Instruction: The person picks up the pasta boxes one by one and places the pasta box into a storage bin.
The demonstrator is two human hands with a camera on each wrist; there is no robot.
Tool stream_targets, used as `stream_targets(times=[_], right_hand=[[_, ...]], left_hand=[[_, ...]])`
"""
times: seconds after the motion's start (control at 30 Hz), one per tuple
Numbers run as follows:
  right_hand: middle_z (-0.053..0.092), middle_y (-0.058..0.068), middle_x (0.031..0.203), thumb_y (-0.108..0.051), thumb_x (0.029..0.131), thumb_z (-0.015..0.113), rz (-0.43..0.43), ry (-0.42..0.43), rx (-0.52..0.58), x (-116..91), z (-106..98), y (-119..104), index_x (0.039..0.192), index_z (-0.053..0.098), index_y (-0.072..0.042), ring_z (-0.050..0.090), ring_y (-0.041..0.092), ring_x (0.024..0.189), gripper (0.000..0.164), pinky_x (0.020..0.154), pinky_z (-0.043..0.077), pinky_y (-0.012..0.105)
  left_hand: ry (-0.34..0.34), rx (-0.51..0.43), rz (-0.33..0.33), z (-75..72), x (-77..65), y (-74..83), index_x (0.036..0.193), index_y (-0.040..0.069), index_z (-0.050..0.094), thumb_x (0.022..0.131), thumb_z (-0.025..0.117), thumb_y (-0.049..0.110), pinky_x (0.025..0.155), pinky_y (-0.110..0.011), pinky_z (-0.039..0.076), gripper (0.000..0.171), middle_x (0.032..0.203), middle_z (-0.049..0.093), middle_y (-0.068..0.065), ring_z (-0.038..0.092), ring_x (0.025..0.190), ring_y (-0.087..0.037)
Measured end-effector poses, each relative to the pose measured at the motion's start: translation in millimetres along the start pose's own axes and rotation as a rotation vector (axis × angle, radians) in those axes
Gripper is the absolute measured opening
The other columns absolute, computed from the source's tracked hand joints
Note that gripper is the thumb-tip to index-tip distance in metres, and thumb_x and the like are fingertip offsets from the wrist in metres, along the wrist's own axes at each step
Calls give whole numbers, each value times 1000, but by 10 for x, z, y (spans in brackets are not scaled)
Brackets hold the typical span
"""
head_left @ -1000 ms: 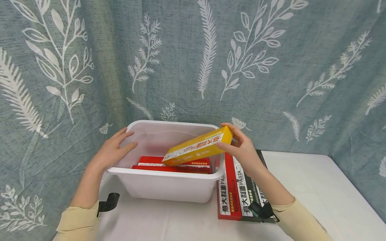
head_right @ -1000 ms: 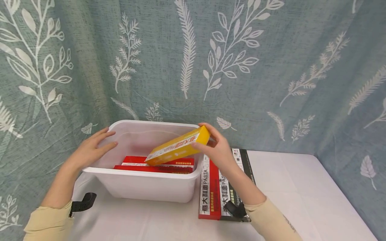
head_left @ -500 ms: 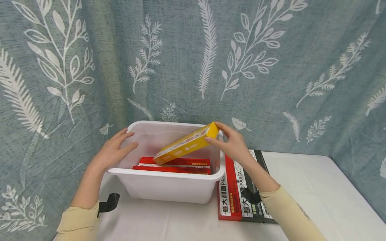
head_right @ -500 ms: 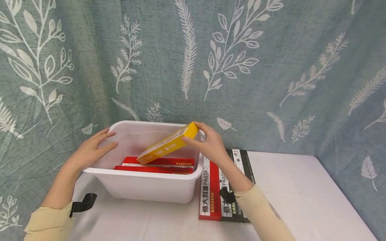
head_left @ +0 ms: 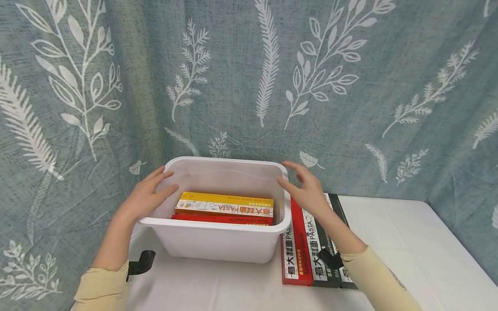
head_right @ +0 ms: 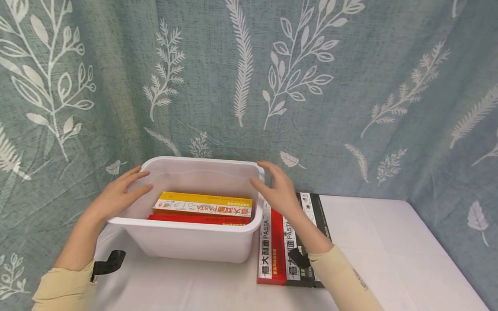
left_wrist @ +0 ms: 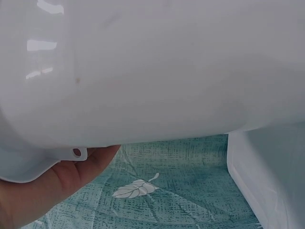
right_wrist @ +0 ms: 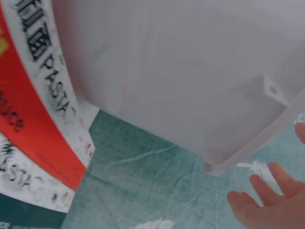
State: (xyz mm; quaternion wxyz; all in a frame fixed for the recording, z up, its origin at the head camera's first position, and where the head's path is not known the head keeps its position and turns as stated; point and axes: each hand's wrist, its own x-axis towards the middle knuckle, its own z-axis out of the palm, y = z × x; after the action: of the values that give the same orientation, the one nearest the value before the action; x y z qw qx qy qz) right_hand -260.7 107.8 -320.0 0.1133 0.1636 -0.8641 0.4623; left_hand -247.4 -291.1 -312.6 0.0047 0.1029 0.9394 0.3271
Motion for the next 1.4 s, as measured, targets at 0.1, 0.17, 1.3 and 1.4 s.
stream_targets(times=[0.1,0.17,1.3,1.4], right_hand=[[42,2,150,-35,94,66,49,-9,46,-134,-66,39,144,48,-19,35,24,140,56,111,34,42],[39,3,152,-37,94,65,78,-15,62,-238,-112,82,146,45,-20,32,26,141,58,111,33,43],[12,27,158,-35,87,75,600,-78,34,-1547,-618,996,154,11,0,13,44,145,99,115,22,48],[8,29,157,-38,85,75,642,-108,18,-1619,-617,1052,155,8,0,13,48,143,104,114,23,51]], left_hand=[[1,3,-7,7,-3,1,149,-4,33,101,48,43,103,-73,17,69,159,10,-26,12,140,-54],[3,7,-12,9,-5,-2,149,-4,33,101,49,43,103,-73,17,69,159,10,-27,13,140,-54],[-8,30,0,-3,24,-15,149,-5,31,101,48,43,101,-75,17,70,159,8,-28,12,139,-56],[-11,29,2,0,31,-7,149,-5,32,101,47,44,101,-75,17,70,159,8,-28,12,139,-56]])
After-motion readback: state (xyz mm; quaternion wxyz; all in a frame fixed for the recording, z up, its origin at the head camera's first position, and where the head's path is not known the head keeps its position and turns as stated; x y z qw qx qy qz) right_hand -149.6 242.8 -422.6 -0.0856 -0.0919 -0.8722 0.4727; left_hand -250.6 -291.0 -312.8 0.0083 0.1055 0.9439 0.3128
